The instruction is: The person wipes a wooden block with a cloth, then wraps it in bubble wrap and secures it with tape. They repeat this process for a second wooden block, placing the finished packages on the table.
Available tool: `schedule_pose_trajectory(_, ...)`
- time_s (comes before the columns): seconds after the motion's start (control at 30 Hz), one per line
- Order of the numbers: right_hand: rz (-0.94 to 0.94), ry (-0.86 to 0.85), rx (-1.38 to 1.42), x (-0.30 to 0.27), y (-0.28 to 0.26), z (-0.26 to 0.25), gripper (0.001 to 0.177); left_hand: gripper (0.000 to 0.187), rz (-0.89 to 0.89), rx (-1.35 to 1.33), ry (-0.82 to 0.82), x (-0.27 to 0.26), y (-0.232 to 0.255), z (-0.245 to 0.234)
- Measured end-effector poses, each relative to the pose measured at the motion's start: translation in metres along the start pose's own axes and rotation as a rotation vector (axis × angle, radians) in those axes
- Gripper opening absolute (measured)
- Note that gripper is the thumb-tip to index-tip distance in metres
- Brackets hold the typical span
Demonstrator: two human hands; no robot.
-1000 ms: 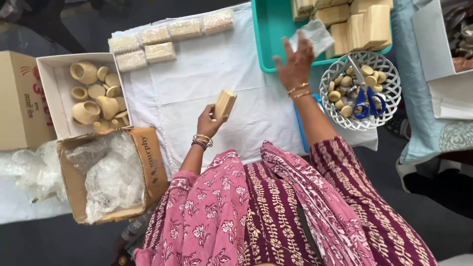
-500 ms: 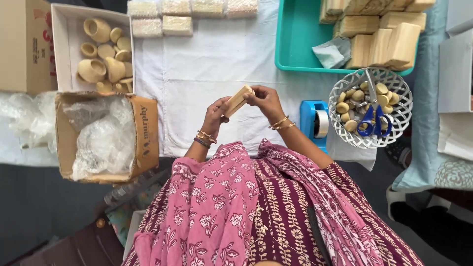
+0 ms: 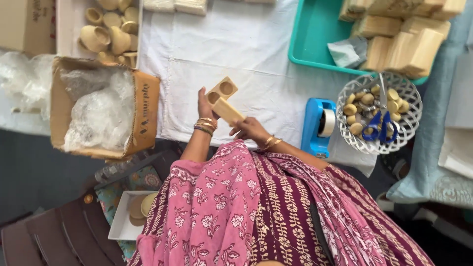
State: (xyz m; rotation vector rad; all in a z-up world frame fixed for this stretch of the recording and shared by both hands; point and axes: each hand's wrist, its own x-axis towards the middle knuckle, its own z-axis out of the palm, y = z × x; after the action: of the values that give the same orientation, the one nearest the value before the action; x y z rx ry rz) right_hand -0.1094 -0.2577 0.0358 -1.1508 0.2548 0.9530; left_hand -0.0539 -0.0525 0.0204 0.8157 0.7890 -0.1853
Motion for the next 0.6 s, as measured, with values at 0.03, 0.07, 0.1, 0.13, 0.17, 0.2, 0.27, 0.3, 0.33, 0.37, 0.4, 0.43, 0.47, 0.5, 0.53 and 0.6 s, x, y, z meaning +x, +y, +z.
schedule_pose_trajectory(0.03, -0.004, 0.027, 0.022, 0.002, 0.007, -0.002, 0.047, 0.062, -0.025, 0.020, -0.015, -0.006, -0.002, 0.005)
schedule_pose_trajectory(0.07, -0.010, -0.003, -0.028, 0.004, 0.014, -0.005, 0.047, 0.066, -0.019, 0.036, -0.073, -0.012, -0.004, 0.011)
schedule_pose_trajectory(0.1, -0.022, -0.036, -0.083, 0.009, 0.018, -0.008, 0.047, 0.070, -0.007, 0.050, -0.133, -0.016, -0.002, 0.017)
schedule_pose_trajectory(0.13, -0.031, -0.012, -0.066, 0.001, 0.009, -0.009, 0.047, 0.070, -0.025, 0.067, -0.151, -0.009, -0.014, 0.021)
schedule_pose_trajectory(0.17, -0.062, 0.013, -0.184, -0.006, -0.002, -0.006, 0.047, 0.071, 0.007, 0.144, -0.145, -0.004, -0.023, 0.022)
schedule_pose_trajectory(0.2, -0.091, 0.040, -0.302, -0.012, -0.013, -0.003, 0.048, 0.072, 0.039, 0.220, -0.140, 0.002, -0.030, 0.023)
schedule_pose_trajectory(0.27, -0.314, 0.158, -0.705, -0.032, -0.044, -0.016, 0.040, 0.073, 0.089, 0.380, -0.128, 0.029, -0.035, 0.031)
schedule_pose_trajectory(0.3, -0.506, 0.256, -1.115, -0.047, -0.052, -0.021, 0.034, 0.076, 0.131, 0.525, -0.090, 0.036, -0.044, 0.029)
schedule_pose_trajectory(0.33, -0.495, 0.266, -1.109, -0.066, -0.063, -0.038, 0.034, 0.076, 0.118, 0.531, -0.095, 0.047, -0.047, 0.023)
schedule_pose_trajectory(0.37, -0.620, 0.527, -1.028, -0.083, -0.076, -0.056, 0.015, 0.080, 0.239, 0.725, -0.103, 0.058, -0.047, 0.017)
schedule_pose_trajectory(0.4, -0.741, 0.785, -0.932, -0.101, -0.089, -0.072, 0.031, 0.086, 0.363, 0.917, -0.111, 0.069, -0.047, 0.012)
schedule_pose_trajectory(0.43, -0.745, 0.793, -0.931, -0.121, -0.096, -0.097, 0.031, 0.086, 0.367, 0.919, -0.118, 0.076, -0.037, 0.013)
schedule_pose_trajectory(0.47, -0.710, 1.007, -1.046, -0.142, -0.103, -0.123, 0.020, 0.088, 0.388, 1.000, -0.095, 0.084, -0.027, 0.014)
schedule_pose_trajectory(0.5, -0.658, 1.220, -1.154, -0.165, -0.105, -0.148, 0.010, 0.090, 0.403, 1.085, -0.069, 0.088, -0.020, 0.012)
schedule_pose_trajectory(0.53, -0.651, 1.226, -1.150, -0.178, -0.091, -0.172, 0.010, 0.090, 0.400, 1.090, -0.075, 0.086, -0.014, 0.012)
schedule_pose_trajectory(0.6, -0.302, 1.400, -1.507, -0.202, -0.067, -0.223, 0.019, 0.083, 0.271, 1.068, 0.013, 0.086, 0.000, 0.018)
